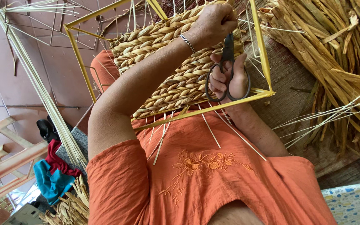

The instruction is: The person sits on the floor and uses scissors to trim excess bamboo strips from a woven basket. They then weave a new bamboo strip into the basket's edge by hand, tucking it into the existing weave to secure the structure.

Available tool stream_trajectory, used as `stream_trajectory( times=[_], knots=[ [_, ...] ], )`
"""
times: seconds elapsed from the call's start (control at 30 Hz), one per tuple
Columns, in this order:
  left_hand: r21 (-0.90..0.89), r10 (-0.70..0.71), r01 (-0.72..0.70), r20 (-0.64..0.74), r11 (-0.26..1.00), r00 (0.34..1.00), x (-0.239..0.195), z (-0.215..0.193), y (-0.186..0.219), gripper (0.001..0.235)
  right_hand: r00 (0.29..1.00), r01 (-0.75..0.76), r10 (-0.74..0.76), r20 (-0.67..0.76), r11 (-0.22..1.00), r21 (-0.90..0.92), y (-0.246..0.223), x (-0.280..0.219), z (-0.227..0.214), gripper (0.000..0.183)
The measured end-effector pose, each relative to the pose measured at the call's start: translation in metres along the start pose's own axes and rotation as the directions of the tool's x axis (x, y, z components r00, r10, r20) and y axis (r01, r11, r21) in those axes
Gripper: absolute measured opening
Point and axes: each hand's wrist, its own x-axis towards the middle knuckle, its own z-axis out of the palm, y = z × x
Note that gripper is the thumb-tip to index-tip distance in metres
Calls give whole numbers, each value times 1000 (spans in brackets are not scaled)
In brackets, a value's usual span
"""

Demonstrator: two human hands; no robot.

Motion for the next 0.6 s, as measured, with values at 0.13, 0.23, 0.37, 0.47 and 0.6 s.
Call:
stream_trajectory(
  times=[0.13,0.23,0.37,0.47,0.6],
  knots=[
    [4,-1,1,-23,1000,1000,-1,2,-3,13,999,33,-33,14,999,-10,1,1,2,82],
    [9,-70,70,24,998,997,-4,1,-1,15,994,0,-9,-108,997,-75,-5,2,15,86],
    [-50,-2,2,0,999,1000,-6,2,2,9,987,-25,13,-160,997,-74,-7,3,17,87],
    [-52,42,-44,-31,998,999,-2,-1,0,11,999,24,-24,-38,1000,-1,2,5,4,83],
    [79,-34,31,47,996,998,8,-6,-17,19,1000,27,-26,6,988,-149,7,3,-7,85]
  ],
)
